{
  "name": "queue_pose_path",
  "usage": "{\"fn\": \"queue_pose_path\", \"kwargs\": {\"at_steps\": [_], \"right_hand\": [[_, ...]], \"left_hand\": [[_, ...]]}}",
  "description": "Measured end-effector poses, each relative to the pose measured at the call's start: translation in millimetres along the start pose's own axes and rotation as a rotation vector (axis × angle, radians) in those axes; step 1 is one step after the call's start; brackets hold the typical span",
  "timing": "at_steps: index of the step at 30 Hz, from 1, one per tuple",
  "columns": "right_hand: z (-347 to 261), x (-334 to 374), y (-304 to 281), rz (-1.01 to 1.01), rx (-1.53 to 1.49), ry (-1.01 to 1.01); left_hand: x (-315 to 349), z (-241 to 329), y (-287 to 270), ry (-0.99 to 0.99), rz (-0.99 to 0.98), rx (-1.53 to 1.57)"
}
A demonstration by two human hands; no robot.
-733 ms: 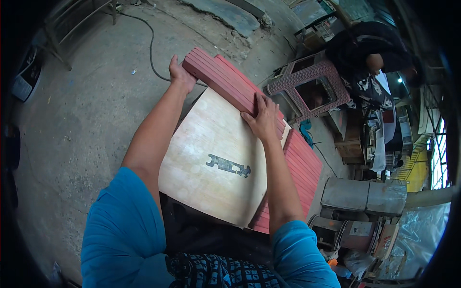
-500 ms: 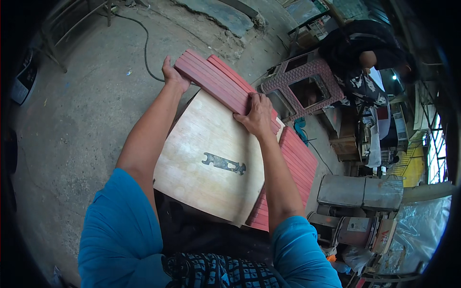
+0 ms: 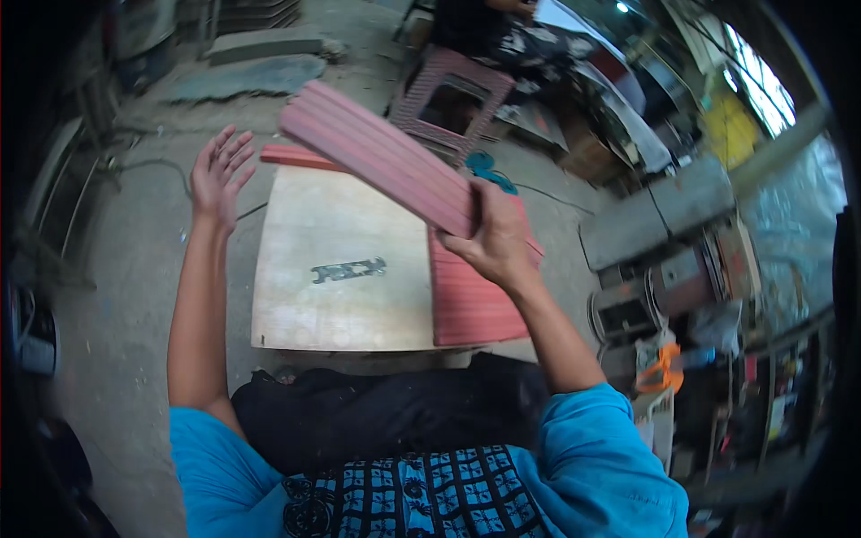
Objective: The person assembles a wooden structure by picking red slats from a crate and aligning them side-by-side on a wooden base, securing them one by one.
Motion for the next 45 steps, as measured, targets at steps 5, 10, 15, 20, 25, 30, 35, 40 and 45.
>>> {"fn": "queue_pose_path", "kwargs": {"at_steps": [5,10,15,20,25,30,35,40,45], "right_hand": [[28.5,127.3,-138.6,0.180,0.181,0.411],[37.9,249.9,-237.3,0.379,0.456,0.733],[20.0,359.8,-311.2,0.566,0.588,1.121],[0.6,472.1,-366.9,0.576,0.885,1.452],[-6.1,548.0,-394.1,0.564,0.906,1.671],[48.9,631.8,-403.9,0.803,0.299,1.844],[93.0,655.6,-435.0,0.719,0.454,1.898],[155.2,634.2,-452.6,0.171,0.725,1.957],[207.8,643.2,-438.3,-0.048,0.744,1.805]], "left_hand": [[183.5,16.4,82.6,0.156,-0.892,-0.311],[317.3,37.7,133.2,0.390,-1.256,0.097],[350.5,96.6,157.8,0.637,-1.967,0.391],[378.8,97.0,190.7,0.376,-1.994,0.279],[386.5,89.0,218.0,0.455,-2.134,0.280],[398.4,52.3,257.2,0.532,-2.098,0.519],[396.6,29.1,304.6,0.332,-2.320,0.171],[378.0,-18.0,290.6,-0.086,-1.556,-0.519],[326.5,-38.0,253.2,-0.148,-1.232,-1.252]]}}
Point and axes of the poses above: each hand's wrist, its own x-axis away from the middle knuckle, its own y-axis out of the palm, z = x × y, the point moved 1 cm from there along -x, towards the middle knuckle, and after that the axes turned 7 degrees about -y, right-handed, at the moved point
